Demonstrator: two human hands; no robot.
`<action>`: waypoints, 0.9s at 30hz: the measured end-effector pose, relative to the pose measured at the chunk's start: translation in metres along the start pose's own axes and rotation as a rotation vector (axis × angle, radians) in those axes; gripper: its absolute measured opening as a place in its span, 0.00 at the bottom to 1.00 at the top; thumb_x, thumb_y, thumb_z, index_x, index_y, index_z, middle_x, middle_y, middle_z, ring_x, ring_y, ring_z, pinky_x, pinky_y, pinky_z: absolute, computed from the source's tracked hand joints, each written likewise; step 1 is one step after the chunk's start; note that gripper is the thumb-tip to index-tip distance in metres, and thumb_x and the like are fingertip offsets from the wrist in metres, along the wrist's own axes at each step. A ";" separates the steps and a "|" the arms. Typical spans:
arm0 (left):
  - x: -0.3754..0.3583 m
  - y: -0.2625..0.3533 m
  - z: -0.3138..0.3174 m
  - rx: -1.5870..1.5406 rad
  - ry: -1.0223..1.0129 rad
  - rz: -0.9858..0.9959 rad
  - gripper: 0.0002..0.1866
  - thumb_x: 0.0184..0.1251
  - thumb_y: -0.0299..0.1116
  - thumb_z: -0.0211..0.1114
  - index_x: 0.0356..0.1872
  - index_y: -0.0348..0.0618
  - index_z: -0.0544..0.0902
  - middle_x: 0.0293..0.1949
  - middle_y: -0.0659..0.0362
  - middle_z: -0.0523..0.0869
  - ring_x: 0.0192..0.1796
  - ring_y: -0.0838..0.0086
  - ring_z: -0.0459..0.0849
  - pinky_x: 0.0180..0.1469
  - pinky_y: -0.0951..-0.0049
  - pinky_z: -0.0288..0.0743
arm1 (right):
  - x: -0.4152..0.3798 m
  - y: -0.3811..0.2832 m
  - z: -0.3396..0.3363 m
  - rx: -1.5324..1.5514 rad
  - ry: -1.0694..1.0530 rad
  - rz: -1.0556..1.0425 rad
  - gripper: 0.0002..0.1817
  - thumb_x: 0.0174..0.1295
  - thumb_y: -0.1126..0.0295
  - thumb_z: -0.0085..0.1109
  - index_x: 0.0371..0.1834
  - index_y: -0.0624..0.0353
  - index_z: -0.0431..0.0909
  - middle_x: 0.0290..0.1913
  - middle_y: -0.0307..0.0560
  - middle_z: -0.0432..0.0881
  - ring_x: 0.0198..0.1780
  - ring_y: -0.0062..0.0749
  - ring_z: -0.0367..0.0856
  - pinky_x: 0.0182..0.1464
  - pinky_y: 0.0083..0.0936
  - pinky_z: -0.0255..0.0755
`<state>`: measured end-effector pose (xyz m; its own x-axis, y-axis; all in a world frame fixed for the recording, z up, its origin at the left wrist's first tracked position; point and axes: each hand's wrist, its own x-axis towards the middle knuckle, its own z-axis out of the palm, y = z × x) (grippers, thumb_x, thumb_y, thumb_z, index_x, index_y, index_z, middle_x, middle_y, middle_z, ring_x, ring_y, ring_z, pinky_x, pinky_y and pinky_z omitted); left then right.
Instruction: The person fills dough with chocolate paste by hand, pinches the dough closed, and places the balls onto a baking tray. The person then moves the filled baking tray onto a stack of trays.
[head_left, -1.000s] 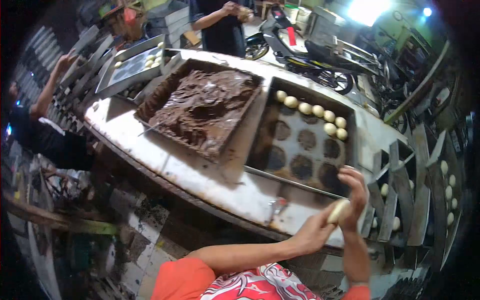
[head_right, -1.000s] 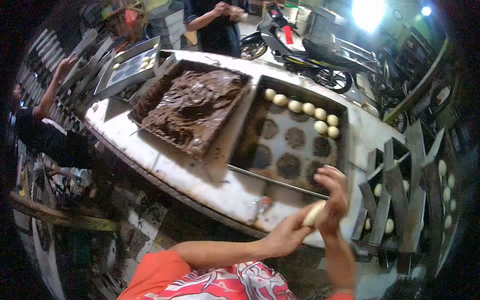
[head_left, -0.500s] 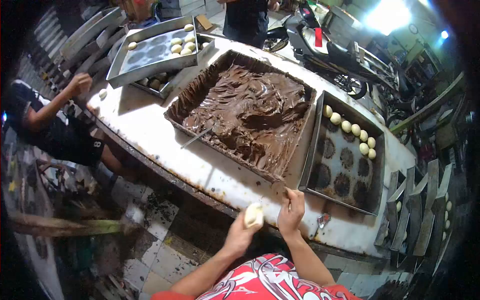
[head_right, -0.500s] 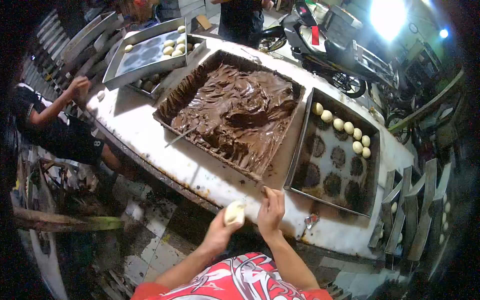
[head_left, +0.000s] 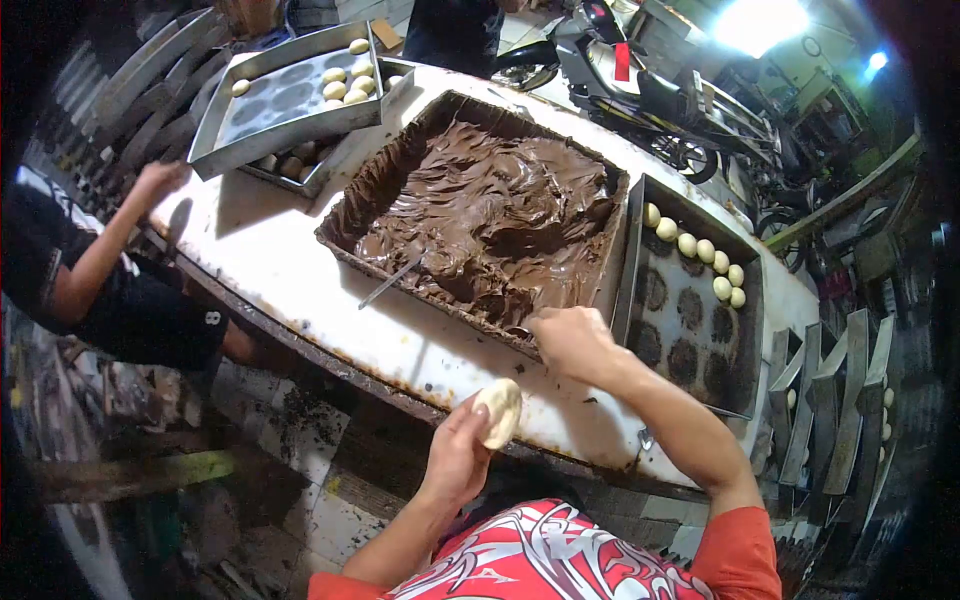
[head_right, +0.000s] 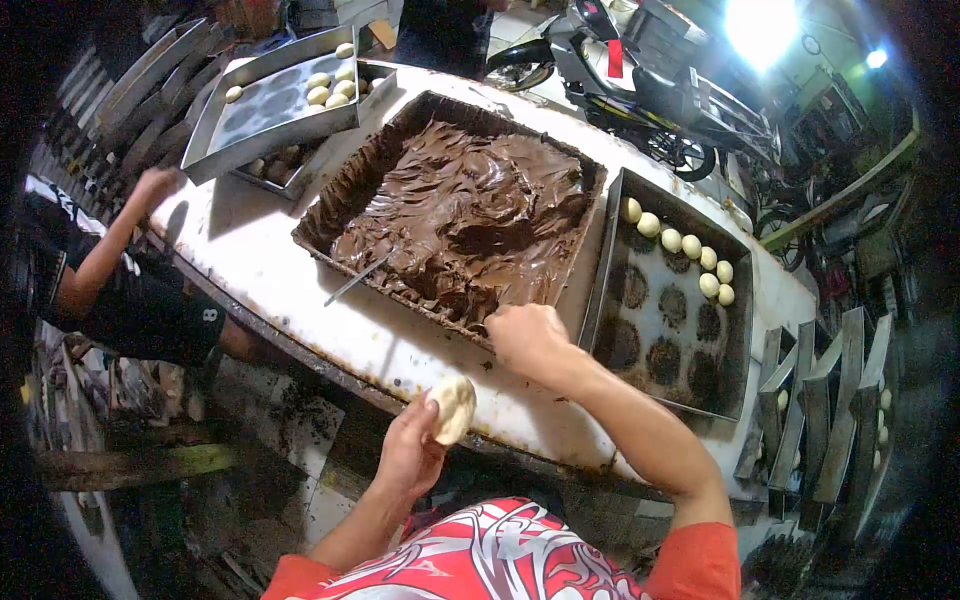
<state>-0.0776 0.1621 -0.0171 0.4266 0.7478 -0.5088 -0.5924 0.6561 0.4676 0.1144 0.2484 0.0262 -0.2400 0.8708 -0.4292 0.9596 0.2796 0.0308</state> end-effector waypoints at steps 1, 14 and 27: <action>0.007 -0.001 -0.004 -0.002 0.001 0.001 0.21 0.69 0.27 0.48 0.61 0.30 0.64 0.58 0.48 0.73 0.59 0.66 0.74 0.63 0.67 0.67 | -0.009 0.010 -0.001 0.196 0.162 -0.012 0.09 0.52 0.72 0.54 0.35 0.58 0.80 0.37 0.51 0.81 0.40 0.48 0.82 0.43 0.40 0.75; 0.002 0.064 0.013 -0.560 -0.569 0.141 0.28 0.68 0.33 0.47 0.66 0.28 0.55 0.65 0.43 0.64 0.67 0.53 0.63 0.69 0.49 0.57 | -0.082 -0.005 0.117 0.768 1.055 0.044 0.18 0.48 0.85 0.59 0.43 0.59 0.82 0.31 0.46 0.75 0.33 0.34 0.73 0.35 0.25 0.69; 0.005 -0.064 0.061 0.463 -0.417 0.170 0.49 0.54 0.13 0.54 0.72 0.58 0.39 0.45 0.54 0.78 0.43 0.73 0.80 0.42 0.76 0.76 | -0.139 0.012 0.056 1.092 0.716 -0.101 0.12 0.57 0.75 0.58 0.45 0.63 0.79 0.36 0.49 0.77 0.38 0.37 0.76 0.43 0.27 0.70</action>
<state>0.0040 0.1305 -0.0053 0.6379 0.7607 -0.1202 -0.3585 0.4315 0.8278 0.1677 0.1084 0.0355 -0.0175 0.9804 0.1964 0.4753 0.1810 -0.8610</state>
